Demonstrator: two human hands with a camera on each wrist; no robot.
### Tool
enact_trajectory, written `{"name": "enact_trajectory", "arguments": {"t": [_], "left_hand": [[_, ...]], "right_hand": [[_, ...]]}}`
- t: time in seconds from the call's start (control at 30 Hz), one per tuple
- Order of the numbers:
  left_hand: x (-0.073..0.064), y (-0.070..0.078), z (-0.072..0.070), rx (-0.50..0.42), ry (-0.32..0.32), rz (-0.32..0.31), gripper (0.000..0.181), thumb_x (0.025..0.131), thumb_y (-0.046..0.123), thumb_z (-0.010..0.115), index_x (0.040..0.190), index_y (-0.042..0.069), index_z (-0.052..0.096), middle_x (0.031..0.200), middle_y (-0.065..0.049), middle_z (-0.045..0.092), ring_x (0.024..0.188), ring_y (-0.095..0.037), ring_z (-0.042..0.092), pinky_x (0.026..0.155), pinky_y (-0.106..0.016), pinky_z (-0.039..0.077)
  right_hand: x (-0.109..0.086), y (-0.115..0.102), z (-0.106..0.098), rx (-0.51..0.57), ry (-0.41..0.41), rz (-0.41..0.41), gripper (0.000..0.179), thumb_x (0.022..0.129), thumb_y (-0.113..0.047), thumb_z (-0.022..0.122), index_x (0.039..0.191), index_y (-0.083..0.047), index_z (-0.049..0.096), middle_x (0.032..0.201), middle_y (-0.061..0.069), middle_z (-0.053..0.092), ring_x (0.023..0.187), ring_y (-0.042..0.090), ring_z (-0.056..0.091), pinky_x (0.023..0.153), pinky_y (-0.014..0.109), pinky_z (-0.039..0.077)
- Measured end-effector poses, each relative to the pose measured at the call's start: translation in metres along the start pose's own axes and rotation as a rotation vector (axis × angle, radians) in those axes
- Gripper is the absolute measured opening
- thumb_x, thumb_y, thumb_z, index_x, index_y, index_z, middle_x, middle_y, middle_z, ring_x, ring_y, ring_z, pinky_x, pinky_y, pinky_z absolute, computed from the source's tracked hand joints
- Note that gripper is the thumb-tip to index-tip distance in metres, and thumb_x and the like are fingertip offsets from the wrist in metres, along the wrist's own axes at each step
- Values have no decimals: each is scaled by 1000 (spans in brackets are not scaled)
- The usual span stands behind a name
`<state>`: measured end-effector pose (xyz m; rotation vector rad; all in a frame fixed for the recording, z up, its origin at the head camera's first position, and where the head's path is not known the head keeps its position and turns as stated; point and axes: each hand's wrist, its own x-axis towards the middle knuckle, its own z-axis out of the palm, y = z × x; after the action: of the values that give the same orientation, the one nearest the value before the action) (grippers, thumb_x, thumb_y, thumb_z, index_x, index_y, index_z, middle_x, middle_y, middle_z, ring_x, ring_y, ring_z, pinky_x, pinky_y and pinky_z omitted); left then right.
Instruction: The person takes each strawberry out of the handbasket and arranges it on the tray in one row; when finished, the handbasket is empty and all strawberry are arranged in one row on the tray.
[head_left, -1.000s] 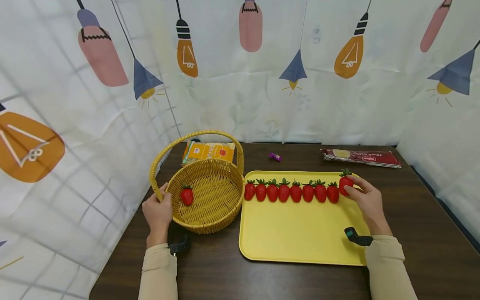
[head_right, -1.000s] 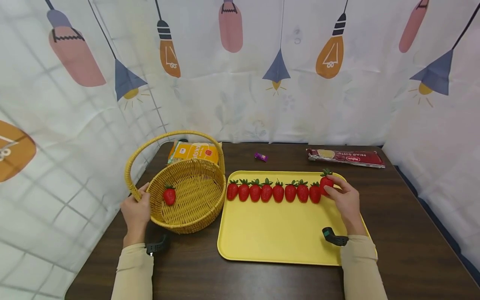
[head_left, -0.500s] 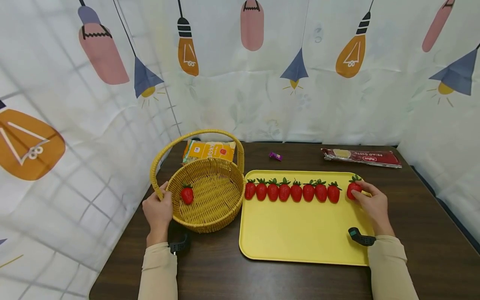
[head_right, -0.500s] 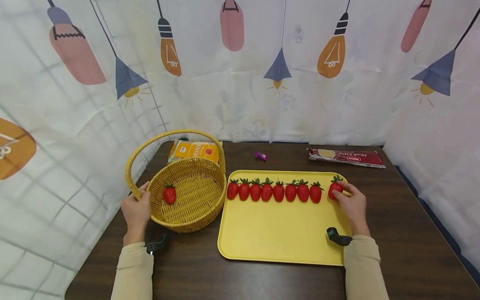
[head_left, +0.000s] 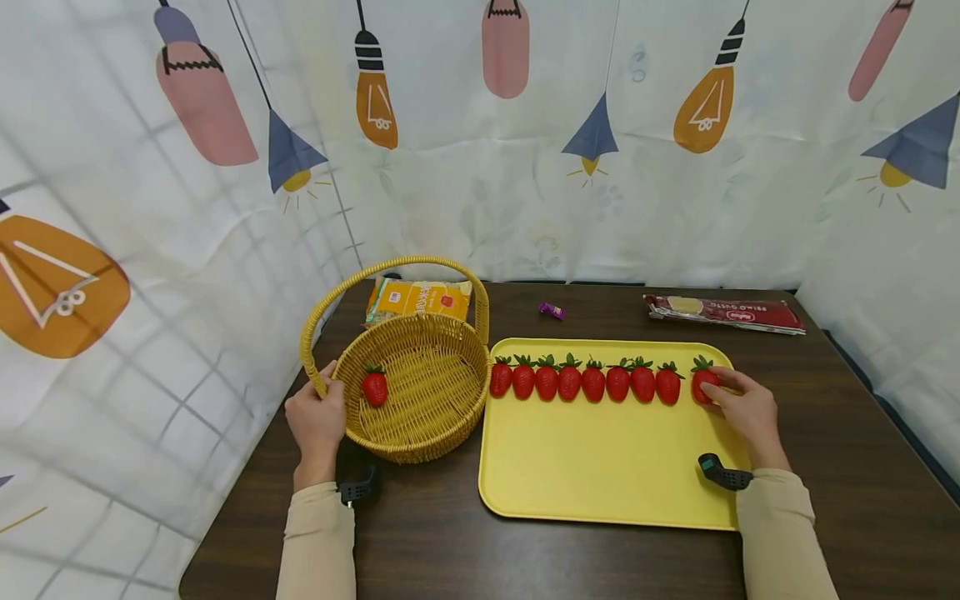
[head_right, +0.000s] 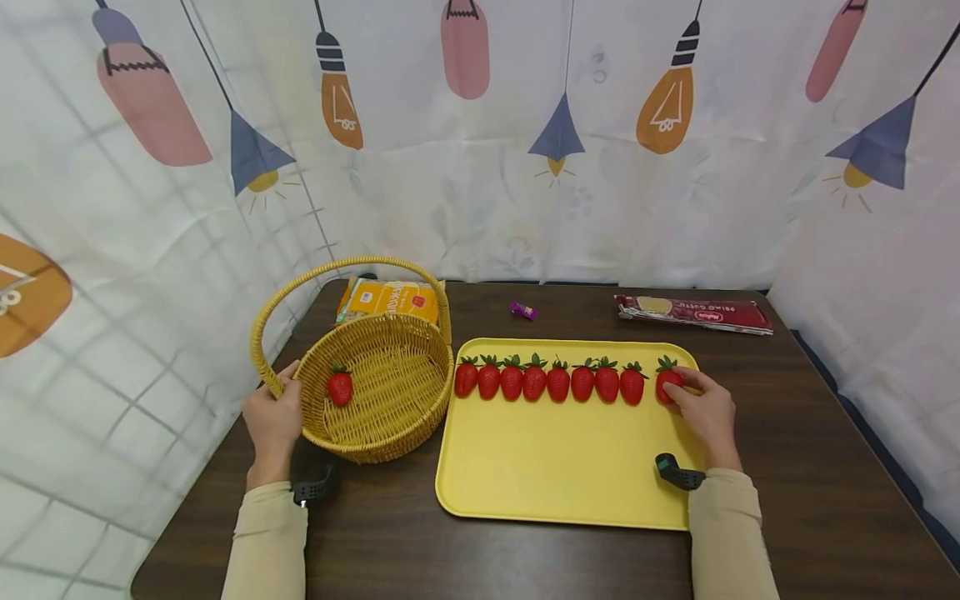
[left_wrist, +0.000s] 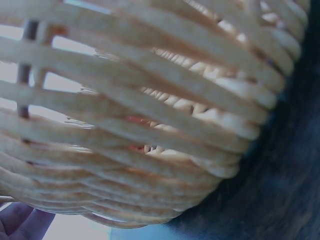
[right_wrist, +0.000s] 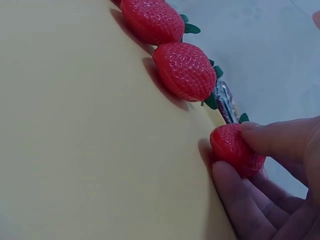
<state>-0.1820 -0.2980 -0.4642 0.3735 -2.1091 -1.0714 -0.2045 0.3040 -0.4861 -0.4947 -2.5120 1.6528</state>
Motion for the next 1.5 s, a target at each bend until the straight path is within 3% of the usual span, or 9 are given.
{"name": "enact_trajectory", "arguments": {"t": [0.27, 0.47, 0.63, 0.73, 0.93, 1.03, 1.17, 1.33, 1.5], "left_hand": [[0, -1, 0, 6, -6, -8, 30, 88, 6, 56, 59, 1, 60, 112, -3, 72, 37, -7, 19, 38, -22, 18], [1, 0, 0, 7, -2, -1, 33, 87, 5, 56, 55, 8, 50, 112, -2, 72, 38, -6, 19, 39, -22, 18], [1, 0, 0, -1, -1, 4, 33, 87, 5, 56, 54, 9, 50, 112, -3, 72, 39, -7, 19, 39, -22, 19], [1, -1, 0, 1, -4, 2, 32, 87, 5, 56, 55, 6, 53, 112, -3, 72, 38, -6, 20, 39, -22, 19], [1, -2, 0, 1, -8, 3, 31, 87, 5, 55, 56, 2, 56, 112, -5, 72, 36, -5, 18, 38, -22, 18], [2, -1, 0, 3, -9, 4, 28, 88, 6, 55, 62, -2, 64, 111, -5, 73, 36, -4, 18, 38, -22, 18], [2, 0, 0, 4, -9, 4, 26, 89, 6, 55, 70, -4, 70, 110, -6, 73, 36, -2, 19, 38, -23, 19], [1, 1, 0, -3, -5, 0, 29, 88, 5, 55, 60, -2, 62, 111, -6, 72, 35, -2, 18, 38, -23, 19], [1, 1, -1, -13, -12, -13, 29, 88, 6, 55, 60, 0, 61, 112, -5, 72, 35, -3, 18, 38, -22, 19]], "right_hand": [[0, 0, 1, -47, -14, -17, 53, 96, -30, 60, 140, -2, 51, 136, 24, 50, 83, 0, 53, 69, 17, 53], [0, -2, 0, -79, -66, -33, 53, 98, -28, 57, 142, 0, 48, 138, 27, 47, 80, -3, 54, 70, 15, 52], [1, -1, -1, -106, -102, -56, 53, 99, -29, 56, 143, -1, 47, 138, 29, 47, 85, 4, 56, 70, 15, 51], [1, 0, -1, -111, -118, -60, 53, 99, -30, 55, 144, -2, 46, 140, 28, 46, 89, 8, 55, 71, 14, 51], [1, 0, -1, -94, -128, -57, 53, 99, -31, 54, 143, -2, 46, 141, 27, 46, 87, 2, 54, 72, 14, 51], [0, 0, 0, -89, -126, -53, 54, 100, -31, 54, 144, -1, 46, 141, 27, 46, 89, 4, 54, 72, 14, 51], [0, -2, 0, -65, -110, -41, 54, 100, -30, 52, 144, 0, 44, 140, 27, 46, 87, 8, 56, 72, 16, 52], [-2, -4, -1, -32, -23, -29, 51, 100, -30, 52, 141, 0, 47, 130, 19, 51, 77, 5, 59, 67, 21, 54], [-5, -12, -1, -27, 70, -105, 47, 99, -29, 54, 135, 1, 54, 119, 2, 58, 83, 7, 57, 66, 21, 55]]}}
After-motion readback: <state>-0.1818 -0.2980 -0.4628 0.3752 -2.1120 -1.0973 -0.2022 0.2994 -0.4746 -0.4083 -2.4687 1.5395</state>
